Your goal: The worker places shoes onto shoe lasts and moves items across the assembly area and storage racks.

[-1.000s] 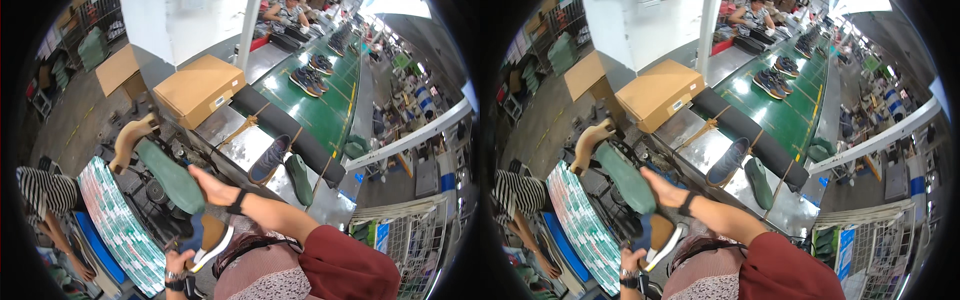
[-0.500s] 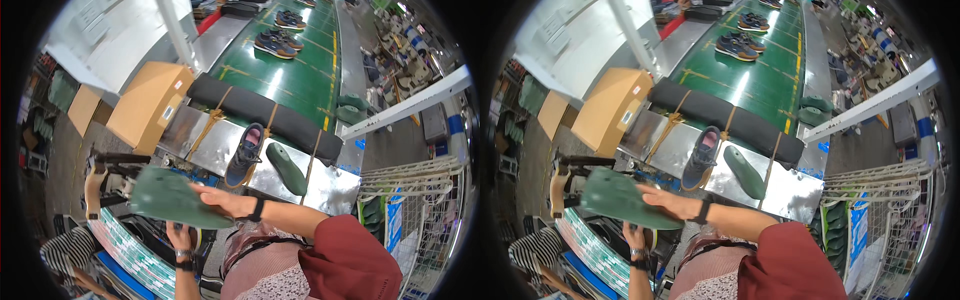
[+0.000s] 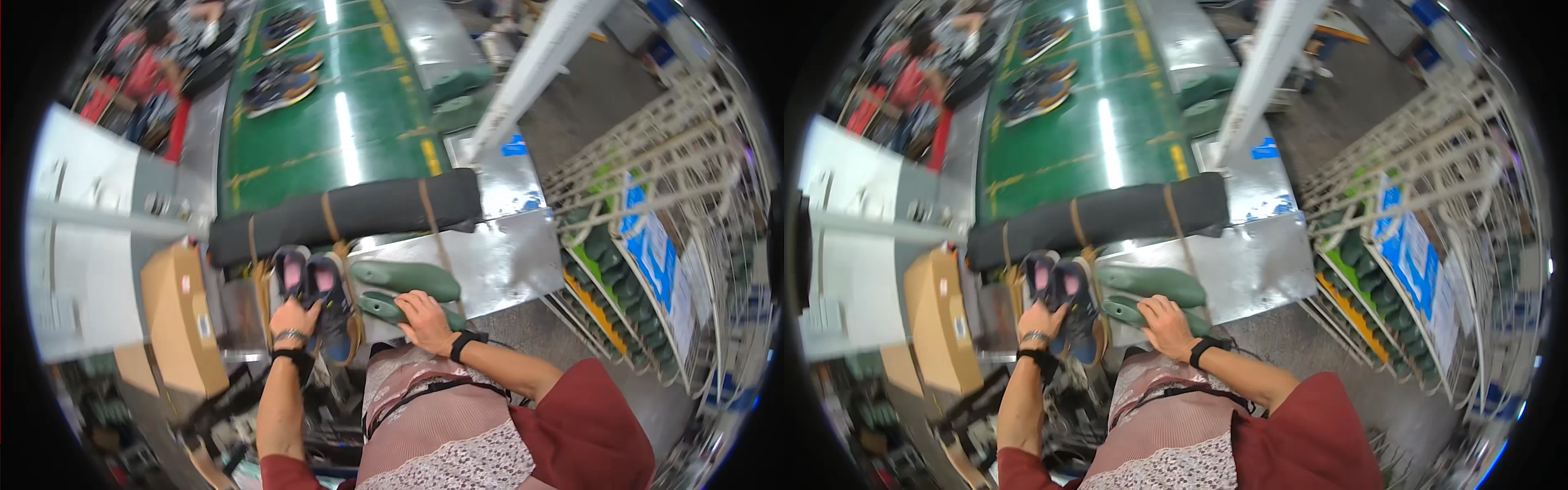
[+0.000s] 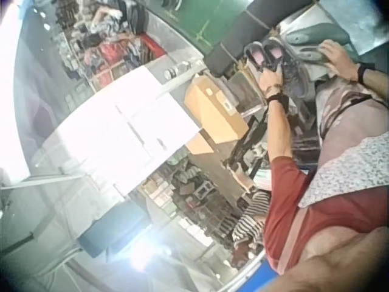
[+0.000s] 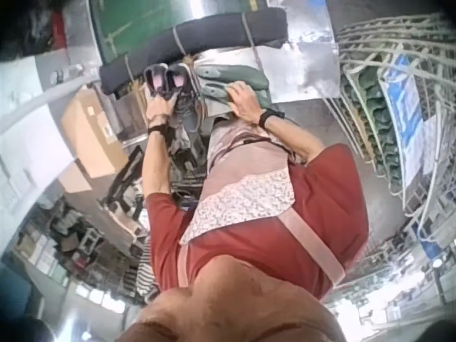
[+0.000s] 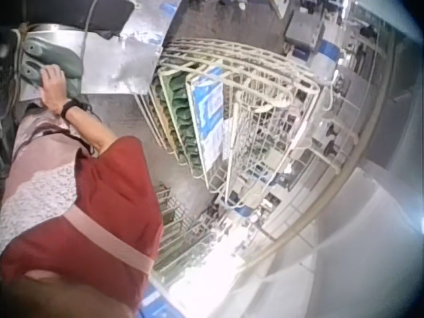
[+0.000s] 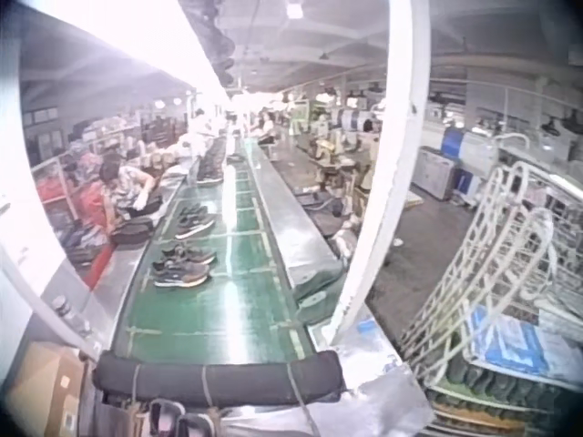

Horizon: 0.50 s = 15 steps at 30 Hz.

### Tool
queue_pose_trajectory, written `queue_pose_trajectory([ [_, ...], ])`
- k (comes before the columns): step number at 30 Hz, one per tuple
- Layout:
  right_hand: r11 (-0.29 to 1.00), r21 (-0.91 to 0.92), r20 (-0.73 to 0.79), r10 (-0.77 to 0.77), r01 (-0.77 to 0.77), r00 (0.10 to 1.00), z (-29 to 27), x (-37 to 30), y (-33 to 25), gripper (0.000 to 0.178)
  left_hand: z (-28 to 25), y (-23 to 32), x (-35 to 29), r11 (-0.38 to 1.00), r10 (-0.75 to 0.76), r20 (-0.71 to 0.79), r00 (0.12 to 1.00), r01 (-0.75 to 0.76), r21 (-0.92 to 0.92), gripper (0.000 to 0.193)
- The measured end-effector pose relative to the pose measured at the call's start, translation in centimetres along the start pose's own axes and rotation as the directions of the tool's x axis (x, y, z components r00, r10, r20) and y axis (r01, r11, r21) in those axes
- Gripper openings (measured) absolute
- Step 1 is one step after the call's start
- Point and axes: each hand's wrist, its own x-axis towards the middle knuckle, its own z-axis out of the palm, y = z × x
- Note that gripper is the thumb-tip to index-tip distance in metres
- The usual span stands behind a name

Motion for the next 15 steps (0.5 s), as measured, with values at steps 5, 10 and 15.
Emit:
queue_pose_trajectory([
  [5,0.998,-0.054,-0.083,0.014,-0.018,0.996,2.4,1.9,-0.8,0.050,3.9,-9.6,3.6,0.936,0.344,-0.162,0.925,-0.324,0.139,0.048],
  [10,0.994,-0.102,-0.052,0.040,-0.045,0.998,2.0,3.3,0.0,0.051,0.1,-10.4,6.7,0.865,0.322,-0.468,0.823,-0.457,-0.207,0.029],
  [15,0.962,-0.271,0.195,0.067,-0.012,0.979,2.2,6.2,0.1,0.056,-8.1,-12.2,20.5,0.659,0.177,-0.481,0.858,-0.467,-0.590,0.035],
])
